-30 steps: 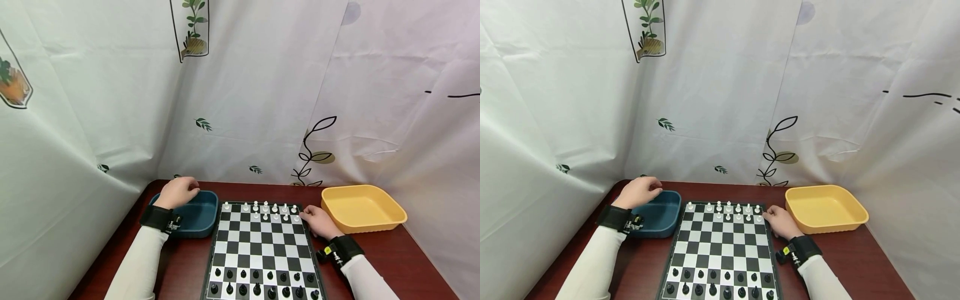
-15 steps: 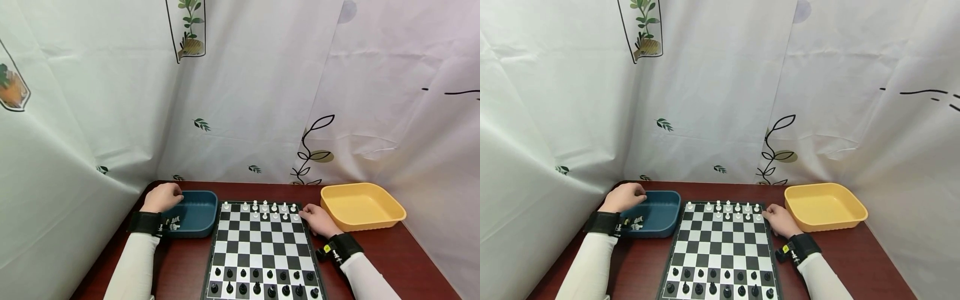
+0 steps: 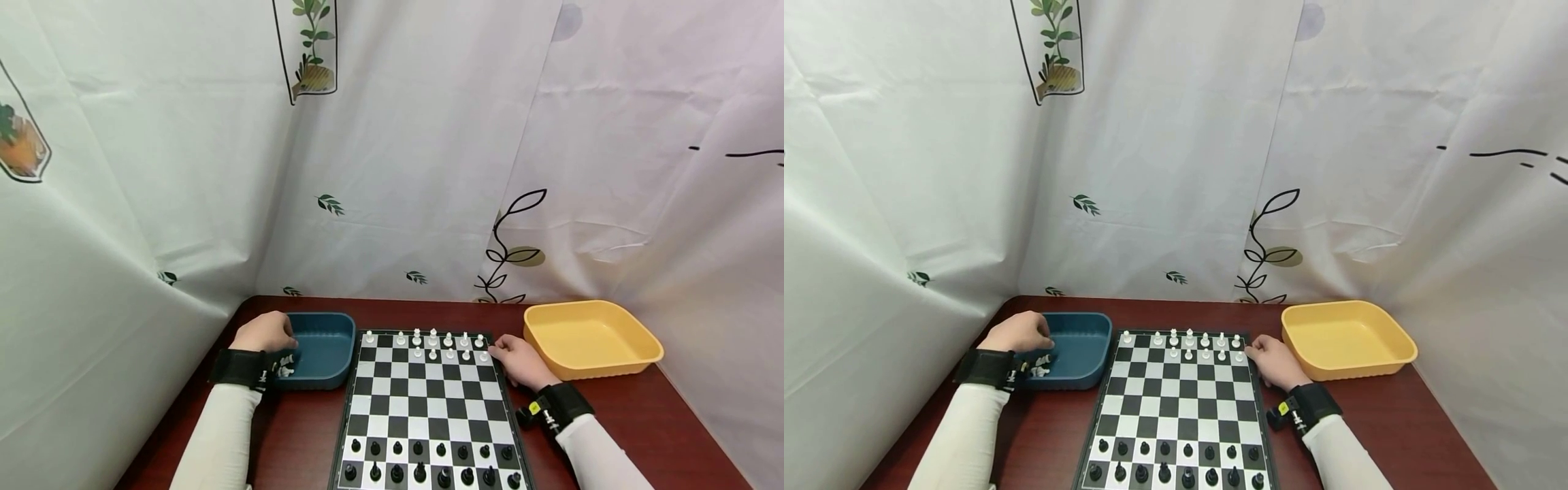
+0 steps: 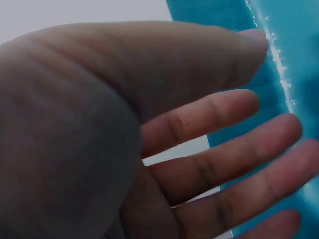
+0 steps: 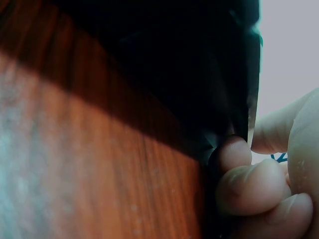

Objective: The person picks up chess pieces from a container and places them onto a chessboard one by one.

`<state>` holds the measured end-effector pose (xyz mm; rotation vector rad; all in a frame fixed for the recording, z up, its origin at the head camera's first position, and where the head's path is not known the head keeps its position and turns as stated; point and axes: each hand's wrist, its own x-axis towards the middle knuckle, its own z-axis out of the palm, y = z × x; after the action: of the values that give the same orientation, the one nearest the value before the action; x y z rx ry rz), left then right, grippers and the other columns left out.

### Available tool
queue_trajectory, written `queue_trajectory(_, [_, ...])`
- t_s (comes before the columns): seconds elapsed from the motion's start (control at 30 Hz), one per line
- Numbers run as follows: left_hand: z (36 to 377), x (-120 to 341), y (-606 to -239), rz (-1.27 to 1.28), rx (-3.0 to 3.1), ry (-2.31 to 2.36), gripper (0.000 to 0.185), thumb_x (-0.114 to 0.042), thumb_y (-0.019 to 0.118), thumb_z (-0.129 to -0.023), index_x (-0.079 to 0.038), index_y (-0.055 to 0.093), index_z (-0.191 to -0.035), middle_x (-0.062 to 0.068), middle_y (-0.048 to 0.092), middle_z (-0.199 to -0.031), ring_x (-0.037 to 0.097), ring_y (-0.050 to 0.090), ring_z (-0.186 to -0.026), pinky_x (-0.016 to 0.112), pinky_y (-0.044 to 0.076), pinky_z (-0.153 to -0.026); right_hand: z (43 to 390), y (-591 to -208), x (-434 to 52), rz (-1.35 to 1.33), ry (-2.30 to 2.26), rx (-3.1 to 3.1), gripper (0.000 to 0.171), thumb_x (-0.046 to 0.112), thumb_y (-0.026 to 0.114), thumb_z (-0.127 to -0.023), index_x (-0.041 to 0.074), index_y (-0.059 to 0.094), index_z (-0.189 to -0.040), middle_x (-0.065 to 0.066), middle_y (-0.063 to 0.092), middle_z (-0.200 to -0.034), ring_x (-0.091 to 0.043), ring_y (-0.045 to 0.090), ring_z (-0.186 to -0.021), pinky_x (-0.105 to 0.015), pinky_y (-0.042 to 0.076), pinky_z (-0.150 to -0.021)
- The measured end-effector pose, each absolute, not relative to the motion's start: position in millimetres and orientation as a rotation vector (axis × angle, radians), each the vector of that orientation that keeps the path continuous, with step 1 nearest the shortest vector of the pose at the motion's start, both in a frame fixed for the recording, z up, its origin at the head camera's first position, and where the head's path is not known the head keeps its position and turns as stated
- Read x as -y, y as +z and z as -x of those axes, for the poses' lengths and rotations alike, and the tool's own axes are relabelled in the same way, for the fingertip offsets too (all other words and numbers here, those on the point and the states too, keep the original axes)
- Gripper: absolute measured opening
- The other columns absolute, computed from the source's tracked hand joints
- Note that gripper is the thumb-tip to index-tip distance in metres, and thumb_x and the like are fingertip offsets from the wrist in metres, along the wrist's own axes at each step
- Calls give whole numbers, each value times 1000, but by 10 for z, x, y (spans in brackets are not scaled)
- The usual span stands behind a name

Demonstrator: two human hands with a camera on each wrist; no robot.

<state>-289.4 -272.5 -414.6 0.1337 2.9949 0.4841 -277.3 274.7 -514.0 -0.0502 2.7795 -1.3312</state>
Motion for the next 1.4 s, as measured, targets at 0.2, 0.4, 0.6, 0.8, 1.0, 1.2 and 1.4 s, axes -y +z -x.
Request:
queue_trajectory(0.2, [2837,2720,-4121,-123,-2977,479,23,-23,92,-91,-9,82,-106,8,77,-105,25,70,-87,54,60,-78,2768,-5147,-2748,42,-1345,-2778,20,20,61,-112,5,63,-100,-5,55,-61,-21,51,-42,-36,46,-45])
queue_trajectory(0.4, [2798,2728,-4143,-125,-2972,458,17,-23,93,-90,-13,78,-92,5,72,-92,22,63,-80,47,54,-71,2764,-5133,-2738,45,-1337,-2777,20,20,62,-111,5,62,-98,-4,54,-59,-19,51,-41,-33,44,-44])
queue_trajectory(0.6, [2757,2740,-4172,-122,-2965,479,23,-20,93,-89,-15,72,-81,1,65,-80,20,57,-72,40,46,-65,2757,-5113,-2721,68,-1340,-2784,20,20,62,-109,5,61,-96,-4,54,-58,-18,50,-40,-32,42,-43])
queue_trajectory(0.8, [2725,2755,-4174,-126,-2954,492,21,-18,94,-88,-14,74,-85,1,67,-83,21,58,-74,42,47,-67,2760,-5130,-2723,56,-1346,-2774,19,20,61,-110,5,61,-99,-4,54,-59,-18,50,-41,-32,43,-44])
queue_trajectory(1.0, [2734,2780,-4151,-145,-2937,474,27,-18,95,-85,-8,81,-107,5,75,-103,24,68,-87,54,59,-79,2774,-5152,-2732,63,-1349,-2777,19,20,61,-110,5,62,-99,-4,54,-58,-19,50,-41,-33,43,-44])
queue_trajectory(1.2, [2701,2774,-4127,-159,-2931,462,24,-16,94,-85,-9,82,-105,5,75,-102,23,66,-86,52,58,-77,2785,-5159,-2745,68,-1342,-2777,19,20,61,-110,5,62,-98,-4,54,-58,-19,51,-41,-33,43,-44])
queue_trajectory(1.4, [2645,2741,-4105,-155,-2932,460,15,-15,91,-87,-13,78,-93,3,67,-88,21,56,-77,43,45,-68,2801,-5160,-2754,68,-1340,-2775,19,20,61,-111,5,62,-99,-4,54,-58,-20,51,-41,-34,44,-44])
